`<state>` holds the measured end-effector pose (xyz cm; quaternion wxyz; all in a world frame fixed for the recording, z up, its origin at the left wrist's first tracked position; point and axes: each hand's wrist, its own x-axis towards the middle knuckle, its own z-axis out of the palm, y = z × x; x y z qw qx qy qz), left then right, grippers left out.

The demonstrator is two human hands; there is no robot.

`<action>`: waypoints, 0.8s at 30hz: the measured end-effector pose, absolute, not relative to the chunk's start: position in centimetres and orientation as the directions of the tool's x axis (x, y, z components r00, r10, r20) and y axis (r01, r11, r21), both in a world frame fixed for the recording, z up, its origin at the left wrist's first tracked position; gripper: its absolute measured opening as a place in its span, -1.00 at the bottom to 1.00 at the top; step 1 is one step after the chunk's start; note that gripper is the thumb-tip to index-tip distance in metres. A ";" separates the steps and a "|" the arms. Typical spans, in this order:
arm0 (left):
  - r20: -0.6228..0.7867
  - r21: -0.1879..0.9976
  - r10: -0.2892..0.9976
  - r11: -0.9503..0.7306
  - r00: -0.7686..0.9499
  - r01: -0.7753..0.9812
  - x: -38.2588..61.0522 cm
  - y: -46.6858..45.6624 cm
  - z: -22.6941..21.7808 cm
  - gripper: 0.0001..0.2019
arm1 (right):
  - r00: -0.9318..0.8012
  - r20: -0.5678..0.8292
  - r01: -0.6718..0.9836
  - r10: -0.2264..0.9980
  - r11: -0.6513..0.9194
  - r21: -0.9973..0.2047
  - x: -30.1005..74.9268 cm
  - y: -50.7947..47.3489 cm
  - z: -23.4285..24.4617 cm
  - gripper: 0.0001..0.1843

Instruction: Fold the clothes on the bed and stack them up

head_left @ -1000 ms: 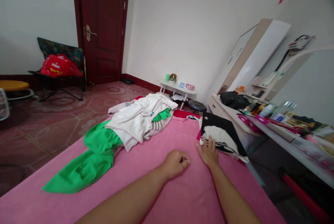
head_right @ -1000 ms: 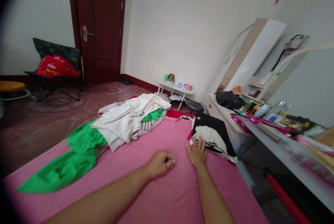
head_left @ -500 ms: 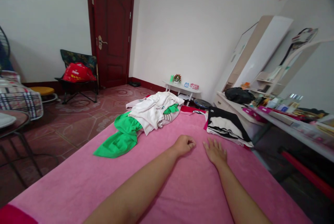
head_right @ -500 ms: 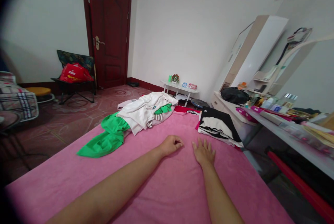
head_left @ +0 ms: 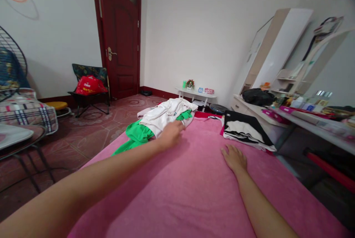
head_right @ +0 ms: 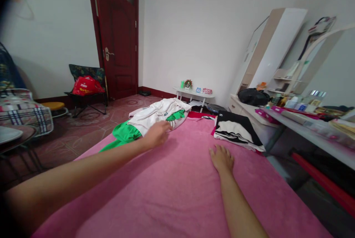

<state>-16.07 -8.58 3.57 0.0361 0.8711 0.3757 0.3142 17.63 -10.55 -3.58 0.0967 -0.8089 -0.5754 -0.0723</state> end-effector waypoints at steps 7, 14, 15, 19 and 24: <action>0.416 0.278 0.904 -0.018 -0.103 0.960 -26.5 -3.5 7.2 -0.56 | 0.315 0.299 0.948 0.901 -0.314 -0.051 16.9 -10.7 -3.5 -0.48; 0.489 0.340 0.855 -0.005 -0.173 0.940 -24.5 -2.4 10.4 -0.63 | 0.311 0.319 0.950 0.895 -0.303 -0.075 16.8 -10.9 -3.5 -0.49; 0.514 0.341 0.842 -0.027 -0.163 0.940 -23.2 -2.4 11.6 -0.62 | 0.314 0.322 0.949 0.893 -0.299 -0.095 16.9 -10.8 -3.6 -0.49; 0.661 0.299 0.746 -0.361 0.081 0.883 -15.5 -4.5 15.8 -0.60 | 0.362 0.367 0.888 0.857 -0.197 -0.416 17.9 -10.1 -4.2 -0.54; 0.530 0.122 0.443 -0.884 0.723 0.451 -5.2 -11.9 13.0 -0.59 | 0.518 0.404 0.571 0.754 0.046 -0.820 20.5 -10.4 -4.5 -0.54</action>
